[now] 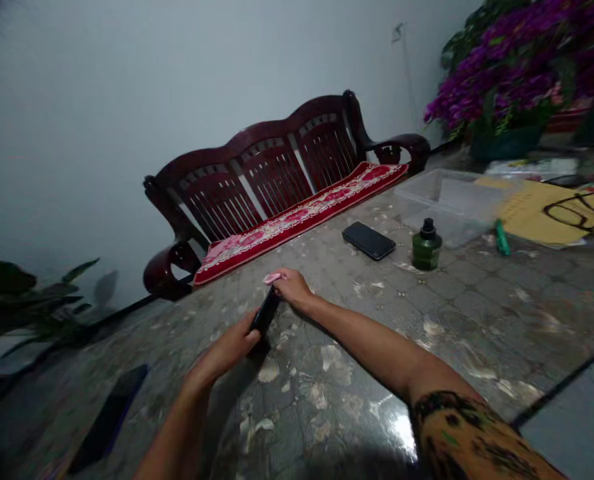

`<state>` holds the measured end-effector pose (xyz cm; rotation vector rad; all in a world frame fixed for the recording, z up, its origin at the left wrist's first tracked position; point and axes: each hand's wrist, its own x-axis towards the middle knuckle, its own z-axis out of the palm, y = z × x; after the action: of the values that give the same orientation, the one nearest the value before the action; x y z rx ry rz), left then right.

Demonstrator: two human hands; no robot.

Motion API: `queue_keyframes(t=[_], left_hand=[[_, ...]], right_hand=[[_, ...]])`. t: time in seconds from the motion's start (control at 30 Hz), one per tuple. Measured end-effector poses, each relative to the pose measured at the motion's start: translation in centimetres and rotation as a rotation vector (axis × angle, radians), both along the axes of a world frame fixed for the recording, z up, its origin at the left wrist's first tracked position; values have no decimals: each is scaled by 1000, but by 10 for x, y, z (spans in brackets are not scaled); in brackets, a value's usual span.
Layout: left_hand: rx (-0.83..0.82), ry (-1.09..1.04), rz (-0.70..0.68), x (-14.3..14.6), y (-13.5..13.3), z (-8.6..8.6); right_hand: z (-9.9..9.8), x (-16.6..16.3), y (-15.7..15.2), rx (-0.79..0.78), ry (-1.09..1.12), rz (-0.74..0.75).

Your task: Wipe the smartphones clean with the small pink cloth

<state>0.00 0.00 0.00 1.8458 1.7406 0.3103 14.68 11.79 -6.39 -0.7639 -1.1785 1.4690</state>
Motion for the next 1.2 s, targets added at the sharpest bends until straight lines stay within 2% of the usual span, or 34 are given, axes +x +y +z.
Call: queue_keyframes(t=[0.13, 0.23, 0.33, 0.47, 0.57, 0.63, 0.7, 0.8, 0.93, 1.0, 1.1, 1.2], left_hand=[[141, -91, 112, 3, -7, -19], [205, -277, 210, 4, -8, -27], [228, -512, 296, 6, -8, -26], [180, -624, 339, 6, -10, -14], [116, -630, 331, 1, -13, -7], [49, -687, 323, -3, -15, -6], [-21, -777, 317, -8, -16, -8], [-70, -893, 282, -13, -18, -14], [-75, -969, 241, -15, -22, -17], [-88, -1028, 234, -14, -24, -17], [-104, -1140, 238, -12, -27, -16], [-116, -1286, 272, -10, -28, -17]], right_hand=[[3, 2, -5, 62, -57, -19], [9, 4, -11, 131, -96, -43], [20, 6, -20, 222, -91, -34], [38, 6, -33, 301, -46, 22], [49, 6, -36, 234, -1, 64], [52, 8, -34, 173, 7, 31], [51, 10, -29, 178, -26, -59], [48, 13, -25, 341, -145, -159], [44, 20, -28, 655, -394, -150], [43, 24, -29, 763, -512, -176], [39, 31, -25, 856, -613, -198], [33, 34, -19, 871, -645, -195]])
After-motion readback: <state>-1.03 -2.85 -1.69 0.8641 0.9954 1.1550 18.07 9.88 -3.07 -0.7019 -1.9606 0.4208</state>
